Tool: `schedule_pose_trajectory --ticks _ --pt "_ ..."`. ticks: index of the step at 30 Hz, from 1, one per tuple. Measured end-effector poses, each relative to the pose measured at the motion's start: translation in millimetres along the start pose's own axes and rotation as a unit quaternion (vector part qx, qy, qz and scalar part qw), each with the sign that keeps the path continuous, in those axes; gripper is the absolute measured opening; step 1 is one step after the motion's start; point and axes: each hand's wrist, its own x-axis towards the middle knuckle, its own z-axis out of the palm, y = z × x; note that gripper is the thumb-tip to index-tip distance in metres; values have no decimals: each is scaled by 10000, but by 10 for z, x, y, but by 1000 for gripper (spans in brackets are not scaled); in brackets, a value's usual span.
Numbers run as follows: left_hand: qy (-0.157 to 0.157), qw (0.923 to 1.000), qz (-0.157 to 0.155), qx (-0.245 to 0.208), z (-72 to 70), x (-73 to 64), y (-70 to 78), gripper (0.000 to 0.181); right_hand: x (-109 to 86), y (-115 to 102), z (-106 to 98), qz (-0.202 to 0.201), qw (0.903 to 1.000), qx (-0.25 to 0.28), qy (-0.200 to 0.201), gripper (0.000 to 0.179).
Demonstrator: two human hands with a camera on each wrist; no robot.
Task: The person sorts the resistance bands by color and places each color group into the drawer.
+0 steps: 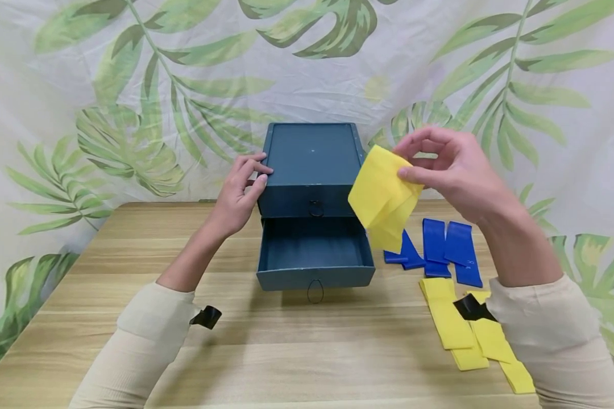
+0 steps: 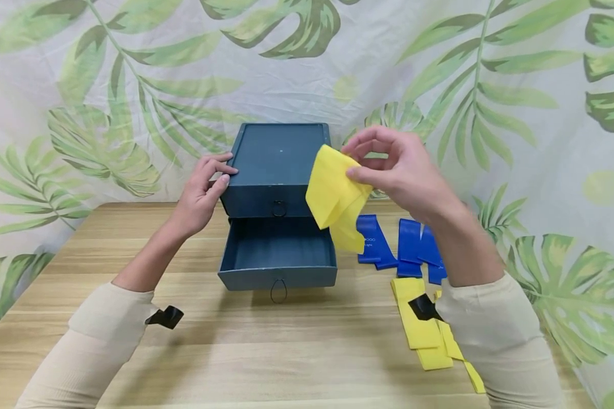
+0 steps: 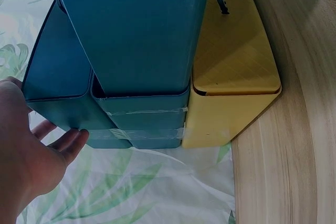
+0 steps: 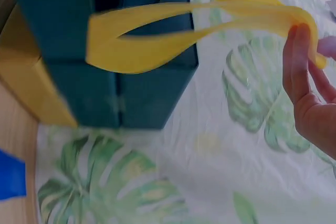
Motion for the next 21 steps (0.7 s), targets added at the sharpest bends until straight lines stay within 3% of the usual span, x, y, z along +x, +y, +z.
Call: schedule_pose_trajectory --ticks 8,21 --pt "-20 10000 -40 3 -7 2 4 25 207 -36 315 65 9983 488 311 16" --pt "-16 9999 -31 106 -6 2 2 24 446 84 855 345 9986 386 -50 22"
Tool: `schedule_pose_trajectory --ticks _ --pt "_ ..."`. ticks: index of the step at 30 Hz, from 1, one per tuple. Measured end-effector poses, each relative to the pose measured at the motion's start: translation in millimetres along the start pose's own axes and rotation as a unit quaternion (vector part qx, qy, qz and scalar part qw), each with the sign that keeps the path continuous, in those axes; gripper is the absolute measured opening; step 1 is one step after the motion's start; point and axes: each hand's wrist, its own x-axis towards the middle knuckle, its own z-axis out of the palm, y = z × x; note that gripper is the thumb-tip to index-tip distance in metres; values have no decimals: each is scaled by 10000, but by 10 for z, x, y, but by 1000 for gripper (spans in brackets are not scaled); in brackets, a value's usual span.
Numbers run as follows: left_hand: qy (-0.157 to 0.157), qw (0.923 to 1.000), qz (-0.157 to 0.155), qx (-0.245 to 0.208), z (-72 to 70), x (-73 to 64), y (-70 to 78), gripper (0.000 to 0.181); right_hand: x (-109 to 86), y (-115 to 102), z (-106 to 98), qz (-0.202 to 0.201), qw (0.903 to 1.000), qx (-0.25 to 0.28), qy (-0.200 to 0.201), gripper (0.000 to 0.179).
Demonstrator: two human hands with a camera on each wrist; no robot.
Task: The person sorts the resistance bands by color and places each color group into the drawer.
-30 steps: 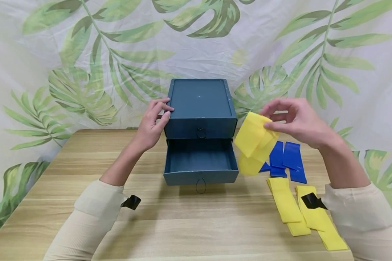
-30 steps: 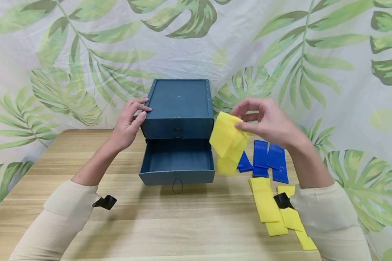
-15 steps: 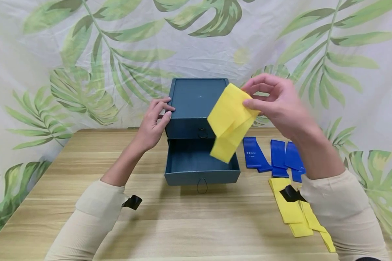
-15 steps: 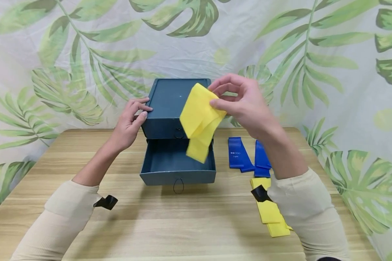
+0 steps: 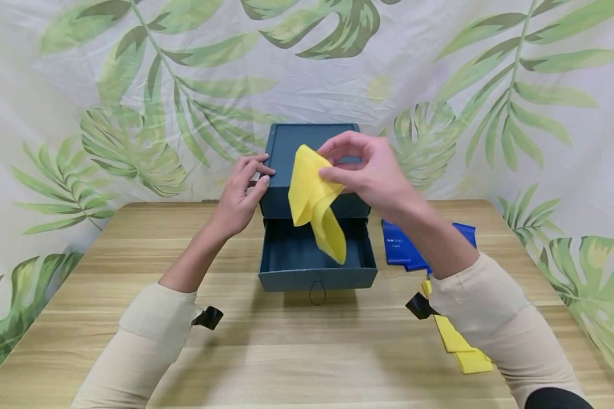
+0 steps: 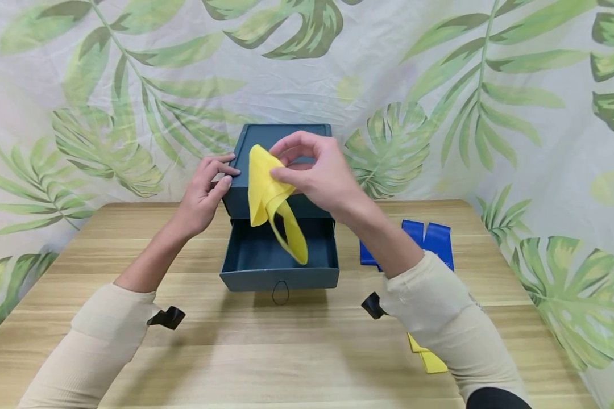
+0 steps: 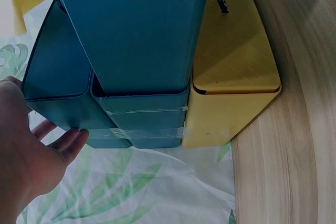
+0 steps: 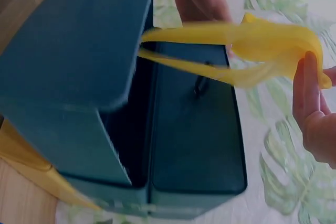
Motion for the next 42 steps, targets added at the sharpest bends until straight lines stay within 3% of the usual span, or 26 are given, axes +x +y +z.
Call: schedule_pose_trajectory --ticks 12,18,23,25,30,39,42 --pt "72 9999 7 -124 9 18 -10 20 122 111 427 248 9994 -225 34 18" --pt "29 9998 -33 -171 11 19 -4 17 102 37 470 175 9998 36 -9 17" --pt "29 9990 385 -247 3 18 -29 15 47 -66 446 -2 9999 118 65 18" --pt "41 9988 403 -284 1 18 -36 15 50 -73 443 -4 9999 101 82 18" --pt "-22 9998 19 -199 -1 8 -17 18 85 -8 469 229 9997 -79 89 19" --pt "2 9999 -46 -149 0 13 -8 18 79 106 593 201 9993 -314 2 21" --pt "-12 9999 -33 -134 -5 16 -7 21 16 175 567 58 9970 -773 -40 21"
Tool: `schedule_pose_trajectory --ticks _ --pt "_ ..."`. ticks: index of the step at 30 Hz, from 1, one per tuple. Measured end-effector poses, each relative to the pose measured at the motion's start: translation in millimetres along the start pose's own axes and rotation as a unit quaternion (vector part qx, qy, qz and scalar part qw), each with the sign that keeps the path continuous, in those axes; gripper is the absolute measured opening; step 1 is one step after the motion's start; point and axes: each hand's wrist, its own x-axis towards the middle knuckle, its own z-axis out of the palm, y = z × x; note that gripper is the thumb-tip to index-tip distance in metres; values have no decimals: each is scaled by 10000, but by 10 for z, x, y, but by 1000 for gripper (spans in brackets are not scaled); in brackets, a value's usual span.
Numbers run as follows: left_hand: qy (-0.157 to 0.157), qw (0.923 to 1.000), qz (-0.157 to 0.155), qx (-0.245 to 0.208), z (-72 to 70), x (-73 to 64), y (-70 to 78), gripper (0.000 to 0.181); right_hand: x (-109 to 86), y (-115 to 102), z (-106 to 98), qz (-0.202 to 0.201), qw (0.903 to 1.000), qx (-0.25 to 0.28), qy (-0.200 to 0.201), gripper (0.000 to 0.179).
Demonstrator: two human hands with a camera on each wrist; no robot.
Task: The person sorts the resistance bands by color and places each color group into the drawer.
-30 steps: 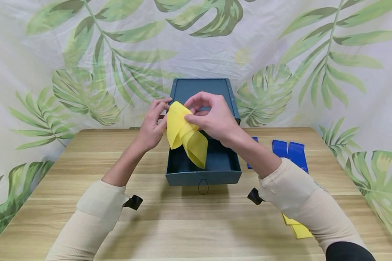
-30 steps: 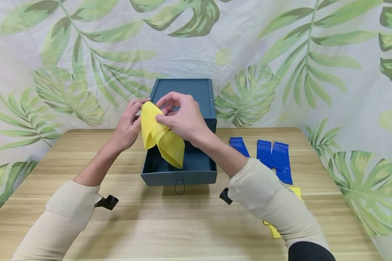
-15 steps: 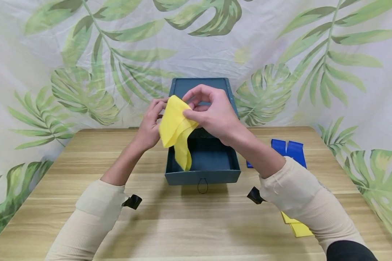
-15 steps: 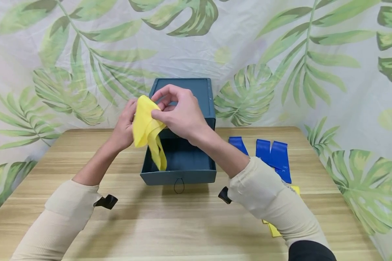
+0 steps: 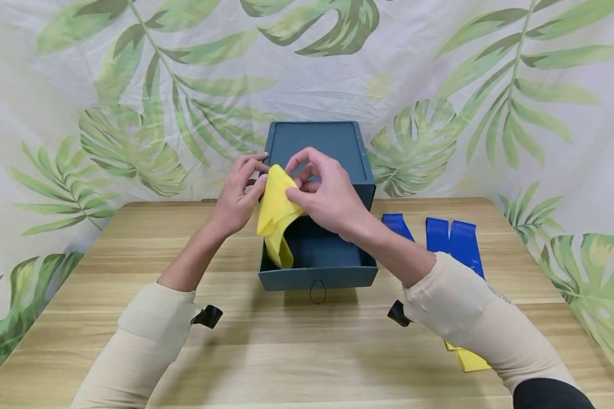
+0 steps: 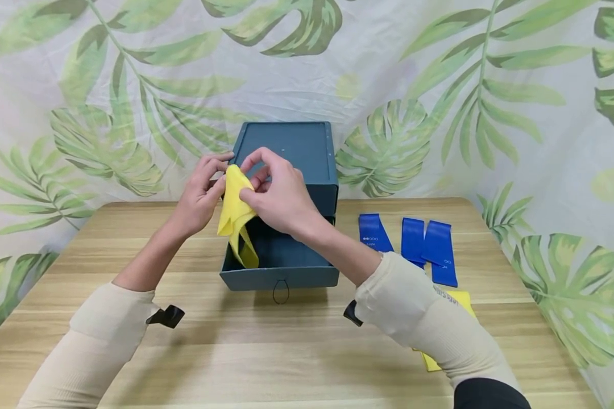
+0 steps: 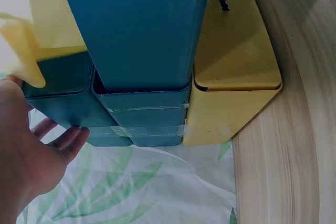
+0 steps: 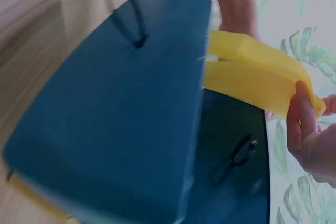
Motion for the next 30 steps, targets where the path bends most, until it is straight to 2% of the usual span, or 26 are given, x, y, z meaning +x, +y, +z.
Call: schedule_pose_trajectory --ticks 2,5,8,17,23,26,30 --pt "5 10000 -4 0 -6 -6 9 22 -72 72 -14 -190 9985 -506 -52 20" --pt "5 10000 -10 14 -11 -12 20 23 -207 183 -35 -534 9904 -1277 -54 17" --pt "-7 10000 13 15 -10 -6 21 24 -335 270 -65 -644 9839 -1666 1 14" --pt "-22 10000 -14 -16 -2 -6 22 24 -562 474 -215 -103 9786 -2053 15 14" --pt "-35 10000 -26 -58 6 -9 15 23 -610 631 -329 98 9741 -2258 -30 18" --pt "-25 10000 -37 -56 6 -11 14 23 -612 670 -383 205 9659 -2580 -81 16" --pt "-18 10000 -33 -41 4 -12 17 23 -620 664 -450 367 9467 -3193 -221 11"
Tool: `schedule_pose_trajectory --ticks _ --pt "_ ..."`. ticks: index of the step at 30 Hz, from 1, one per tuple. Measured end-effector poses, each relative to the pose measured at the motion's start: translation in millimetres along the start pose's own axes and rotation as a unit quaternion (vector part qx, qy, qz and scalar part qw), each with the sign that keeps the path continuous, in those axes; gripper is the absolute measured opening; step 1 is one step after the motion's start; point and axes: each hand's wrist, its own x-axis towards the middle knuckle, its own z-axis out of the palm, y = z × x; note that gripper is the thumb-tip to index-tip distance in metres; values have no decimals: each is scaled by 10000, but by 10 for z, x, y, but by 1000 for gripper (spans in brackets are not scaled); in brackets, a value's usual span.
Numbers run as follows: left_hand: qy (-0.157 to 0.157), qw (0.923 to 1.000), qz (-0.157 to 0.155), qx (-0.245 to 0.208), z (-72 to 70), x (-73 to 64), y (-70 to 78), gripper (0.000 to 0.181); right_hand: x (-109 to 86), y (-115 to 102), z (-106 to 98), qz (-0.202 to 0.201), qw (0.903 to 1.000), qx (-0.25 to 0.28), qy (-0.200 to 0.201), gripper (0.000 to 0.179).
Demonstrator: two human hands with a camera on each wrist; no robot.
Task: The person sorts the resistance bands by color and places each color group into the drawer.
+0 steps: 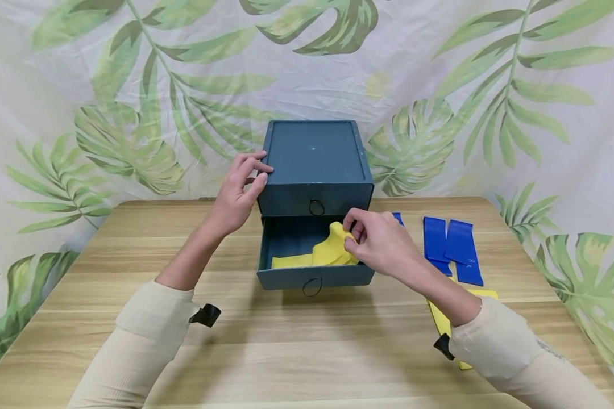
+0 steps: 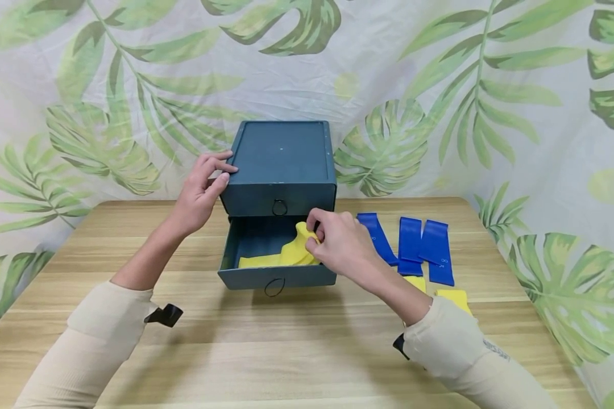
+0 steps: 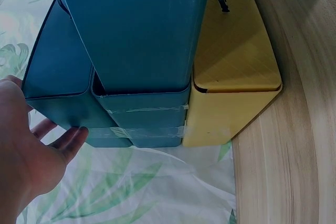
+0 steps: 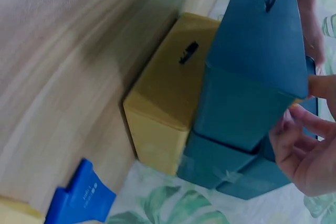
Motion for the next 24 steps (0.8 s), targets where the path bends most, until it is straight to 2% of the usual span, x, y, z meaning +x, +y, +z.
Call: schedule_pose_trajectory --ticks 6,11,14,19,24 --pt "15 10000 6 -2 2 2 -1 24 -10 15 -126 212 9969 -470 -590 7" --pt "20 10000 38 -27 1 5 -11 24 -9 23 -263 441 9918 -532 -1074 8" --pt "17 10000 46 -31 -4 5 -15 24 -12 68 -360 321 9920 -470 -1128 7" --pt "-14 10000 14 -11 -3 3 -18 24 -7 288 -510 -11 9945 -118 -1039 6" --pt "-25 10000 17 31 -5 -1 -11 25 1 640 -582 48 9910 226 -1322 6"
